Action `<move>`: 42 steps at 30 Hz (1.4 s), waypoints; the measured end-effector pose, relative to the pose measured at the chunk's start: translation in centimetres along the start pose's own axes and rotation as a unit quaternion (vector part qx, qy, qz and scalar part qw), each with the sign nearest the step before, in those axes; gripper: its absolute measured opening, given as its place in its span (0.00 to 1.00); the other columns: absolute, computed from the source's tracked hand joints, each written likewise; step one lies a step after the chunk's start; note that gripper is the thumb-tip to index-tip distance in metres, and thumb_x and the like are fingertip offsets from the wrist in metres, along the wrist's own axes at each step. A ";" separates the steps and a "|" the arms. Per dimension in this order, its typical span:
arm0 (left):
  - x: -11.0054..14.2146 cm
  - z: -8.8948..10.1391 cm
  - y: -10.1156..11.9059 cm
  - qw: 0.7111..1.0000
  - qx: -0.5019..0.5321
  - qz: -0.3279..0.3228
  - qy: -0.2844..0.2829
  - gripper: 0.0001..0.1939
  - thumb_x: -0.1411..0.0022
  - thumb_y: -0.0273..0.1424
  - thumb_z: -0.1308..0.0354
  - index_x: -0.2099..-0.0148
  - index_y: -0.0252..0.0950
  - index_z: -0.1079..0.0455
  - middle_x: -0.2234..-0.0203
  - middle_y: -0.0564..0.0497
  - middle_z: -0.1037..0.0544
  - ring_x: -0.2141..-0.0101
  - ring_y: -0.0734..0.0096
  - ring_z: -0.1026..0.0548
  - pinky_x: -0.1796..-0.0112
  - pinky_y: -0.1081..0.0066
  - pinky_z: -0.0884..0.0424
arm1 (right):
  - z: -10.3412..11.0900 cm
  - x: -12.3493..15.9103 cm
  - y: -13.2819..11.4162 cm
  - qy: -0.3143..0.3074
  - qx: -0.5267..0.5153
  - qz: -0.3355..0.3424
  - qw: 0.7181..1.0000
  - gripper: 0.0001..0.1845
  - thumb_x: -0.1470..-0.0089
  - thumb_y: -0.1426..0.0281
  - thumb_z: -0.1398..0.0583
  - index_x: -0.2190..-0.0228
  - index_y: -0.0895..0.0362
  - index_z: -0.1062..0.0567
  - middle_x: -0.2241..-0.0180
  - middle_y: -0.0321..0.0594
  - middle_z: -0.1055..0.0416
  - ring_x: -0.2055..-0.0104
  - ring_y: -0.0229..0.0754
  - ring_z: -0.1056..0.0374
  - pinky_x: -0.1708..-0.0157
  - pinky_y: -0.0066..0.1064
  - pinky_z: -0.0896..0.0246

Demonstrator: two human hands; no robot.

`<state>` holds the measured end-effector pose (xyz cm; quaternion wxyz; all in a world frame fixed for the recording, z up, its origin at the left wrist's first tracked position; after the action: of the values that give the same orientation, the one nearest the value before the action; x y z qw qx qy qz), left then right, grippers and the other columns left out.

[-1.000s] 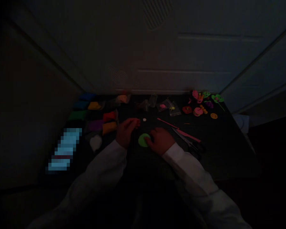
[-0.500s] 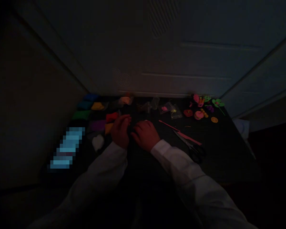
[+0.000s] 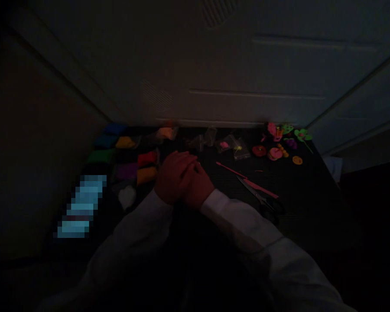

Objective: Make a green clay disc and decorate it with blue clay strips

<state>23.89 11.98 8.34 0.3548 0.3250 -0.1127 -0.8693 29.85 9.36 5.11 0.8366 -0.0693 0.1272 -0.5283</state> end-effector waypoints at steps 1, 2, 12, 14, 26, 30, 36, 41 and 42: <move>0.1 0.3 -0.7 0.999 -0.006 0.012 0.030 0.15 0.41 0.29 0.55 0.55 0.34 0.33 0.59 0.46 0.27 0.54 0.66 0.33 0.49 0.60 0.43 | 0.3 0.0 0.3 0.013 0.003 -0.008 1.000 0.25 0.45 0.66 0.52 0.46 0.62 0.43 0.45 0.48 0.44 0.41 0.50 0.56 0.42 0.48 0.71; 0.2 0.7 -1.5 0.998 -0.010 0.025 0.063 0.14 0.41 0.28 0.56 0.55 0.33 0.33 0.60 0.46 0.27 0.55 0.66 0.33 0.50 0.62 0.41 | 0.5 0.0 0.6 0.027 0.007 -0.016 0.999 0.25 0.45 0.66 0.54 0.46 0.62 0.43 0.44 0.47 0.45 0.41 0.49 0.56 0.42 0.47 0.71; 1.1 2.5 -4.0 0.987 0.002 0.077 0.140 0.11 0.42 0.28 0.53 0.59 0.33 0.31 0.65 0.47 0.26 0.61 0.70 0.30 0.57 0.69 0.35 | -0.3 0.1 -0.2 0.035 0.014 0.019 0.999 0.30 0.45 0.57 0.55 0.46 0.61 0.44 0.43 0.45 0.46 0.40 0.46 0.57 0.42 0.48 0.72; 1.3 2.9 -4.6 0.985 -0.006 0.089 0.149 0.12 0.41 0.29 0.53 0.59 0.34 0.31 0.65 0.48 0.26 0.61 0.70 0.29 0.57 0.69 0.35 | -0.5 0.1 -0.4 0.025 0.014 0.033 0.999 0.30 0.45 0.56 0.55 0.45 0.61 0.45 0.43 0.44 0.47 0.40 0.46 0.56 0.42 0.48 0.71; 2.2 2.5 -6.5 0.984 -0.009 0.104 0.143 0.12 0.41 0.30 0.54 0.59 0.34 0.32 0.65 0.48 0.26 0.63 0.70 0.29 0.59 0.69 0.35 | -1.4 1.1 -0.1 -0.018 0.027 0.032 0.999 0.30 0.44 0.57 0.57 0.45 0.61 0.45 0.43 0.44 0.48 0.40 0.46 0.55 0.42 0.46 0.67; 2.0 1.9 -5.9 0.990 -0.094 0.063 0.080 0.14 0.42 0.31 0.52 0.54 0.34 0.34 0.60 0.46 0.27 0.55 0.63 0.33 0.51 0.60 0.42 | -1.4 1.4 0.1 -0.018 0.026 0.022 0.999 0.30 0.44 0.57 0.57 0.45 0.60 0.45 0.43 0.45 0.48 0.40 0.46 0.57 0.42 0.48 0.69; 2.1 1.6 -6.1 0.984 -0.147 0.082 0.063 0.17 0.43 0.31 0.51 0.51 0.36 0.36 0.53 0.45 0.31 0.47 0.59 0.41 0.46 0.52 0.55 | -1.4 1.3 0.0 -0.019 0.023 0.017 0.999 0.31 0.46 0.55 0.56 0.45 0.58 0.46 0.42 0.46 0.50 0.39 0.48 0.58 0.43 0.50 0.73; 2.1 2.0 -6.5 0.982 -0.139 0.092 0.085 0.16 0.43 0.31 0.51 0.52 0.35 0.36 0.54 0.46 0.30 0.47 0.61 0.40 0.46 0.54 0.53 | -1.1 1.3 0.0 -0.032 0.027 0.001 0.999 0.32 0.47 0.52 0.56 0.45 0.55 0.45 0.41 0.47 0.54 0.39 0.49 0.60 0.43 0.52 0.75; 2.1 2.1 -6.5 0.982 -0.139 0.093 0.090 0.16 0.43 0.31 0.51 0.52 0.35 0.36 0.55 0.46 0.30 0.47 0.61 0.39 0.46 0.55 0.53 | -1.1 1.2 -0.1 -0.034 0.030 -0.004 0.999 0.33 0.47 0.51 0.56 0.45 0.55 0.45 0.41 0.47 0.54 0.39 0.49 0.61 0.44 0.52 0.76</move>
<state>17.84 15.13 6.16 0.4847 0.3377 0.0118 -0.8067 29.99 8.22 3.93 0.8398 -0.0628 0.0830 -0.5329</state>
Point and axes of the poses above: each hand's wrist, its own x-axis away from the middle knuckle, its own z-axis out of the back of the hand, y = z × x, the point moved 4 cm from there along -x, towards the middle knuckle
